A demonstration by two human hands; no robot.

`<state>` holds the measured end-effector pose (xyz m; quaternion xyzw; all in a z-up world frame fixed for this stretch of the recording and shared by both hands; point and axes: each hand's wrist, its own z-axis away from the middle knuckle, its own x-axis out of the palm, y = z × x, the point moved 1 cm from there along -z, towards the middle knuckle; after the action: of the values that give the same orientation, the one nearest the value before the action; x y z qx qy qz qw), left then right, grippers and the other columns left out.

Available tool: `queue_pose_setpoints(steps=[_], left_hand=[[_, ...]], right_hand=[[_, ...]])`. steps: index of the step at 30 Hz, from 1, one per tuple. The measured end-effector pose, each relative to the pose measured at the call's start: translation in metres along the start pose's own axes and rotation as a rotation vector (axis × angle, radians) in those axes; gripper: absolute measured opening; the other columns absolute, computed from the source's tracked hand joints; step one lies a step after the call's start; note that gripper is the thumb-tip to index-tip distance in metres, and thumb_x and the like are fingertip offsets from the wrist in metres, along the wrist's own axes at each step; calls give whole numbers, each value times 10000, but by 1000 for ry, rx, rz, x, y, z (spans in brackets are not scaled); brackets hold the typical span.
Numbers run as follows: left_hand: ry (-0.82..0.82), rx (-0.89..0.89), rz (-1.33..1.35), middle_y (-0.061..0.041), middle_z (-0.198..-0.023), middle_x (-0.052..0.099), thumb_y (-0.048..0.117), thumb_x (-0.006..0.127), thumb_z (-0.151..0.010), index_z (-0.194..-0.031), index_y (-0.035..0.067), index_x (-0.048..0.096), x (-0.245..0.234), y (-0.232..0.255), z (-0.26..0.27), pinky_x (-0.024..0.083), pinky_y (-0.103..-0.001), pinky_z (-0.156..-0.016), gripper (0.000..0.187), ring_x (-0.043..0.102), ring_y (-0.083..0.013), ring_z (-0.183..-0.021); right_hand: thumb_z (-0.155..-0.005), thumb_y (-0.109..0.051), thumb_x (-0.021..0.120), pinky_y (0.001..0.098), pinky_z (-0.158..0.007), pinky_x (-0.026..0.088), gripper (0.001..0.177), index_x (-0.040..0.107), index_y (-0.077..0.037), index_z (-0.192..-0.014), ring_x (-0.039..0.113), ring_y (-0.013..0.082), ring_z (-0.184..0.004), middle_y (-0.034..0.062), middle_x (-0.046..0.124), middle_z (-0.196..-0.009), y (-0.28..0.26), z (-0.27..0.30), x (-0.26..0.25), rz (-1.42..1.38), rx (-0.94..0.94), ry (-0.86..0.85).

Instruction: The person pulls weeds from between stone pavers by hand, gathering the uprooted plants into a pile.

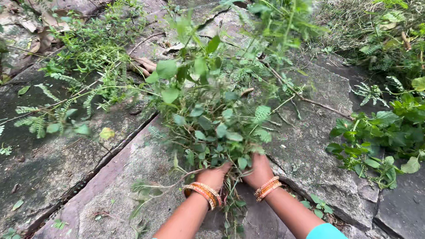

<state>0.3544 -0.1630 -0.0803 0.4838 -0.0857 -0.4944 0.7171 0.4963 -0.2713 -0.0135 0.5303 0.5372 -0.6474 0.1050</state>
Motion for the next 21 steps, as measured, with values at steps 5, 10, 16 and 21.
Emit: queue_pose_setpoints(steps=[5,10,16,21], left_hand=[[-11,-103,-114,-172,-1347,681,745,519,-846,-1323,136,684,-17,5,16,470,-393,-1070,791,646,-343,-1235],[-62,-107,-74,-185,-1372,643,835,518,-820,-1367,89,620,-13,25,31,454,-379,-1089,930,629,-323,-1261],[-148,44,-79,-98,-1475,565,769,456,-837,-1414,183,620,27,12,10,387,-364,-1128,838,537,-278,-1350],[-29,601,-355,-112,-1618,476,559,266,-1074,-1569,320,562,43,13,16,289,-407,-1174,625,420,-339,-1423]], right_hand=[[-694,-53,666,414,-831,560,509,616,-36,-1201,701,328,-932,178,720,-1031,10,3,15,-168,116,-19],[-825,-5,561,389,-808,555,291,695,3,-1082,696,242,-894,114,769,-982,65,-7,57,-472,183,200],[-889,-38,656,387,-795,529,144,635,-3,-1027,657,238,-821,111,718,-922,139,11,94,-611,494,449],[-907,-137,587,407,-741,549,182,755,-74,-878,716,286,-724,151,754,-803,147,25,94,61,360,177]])
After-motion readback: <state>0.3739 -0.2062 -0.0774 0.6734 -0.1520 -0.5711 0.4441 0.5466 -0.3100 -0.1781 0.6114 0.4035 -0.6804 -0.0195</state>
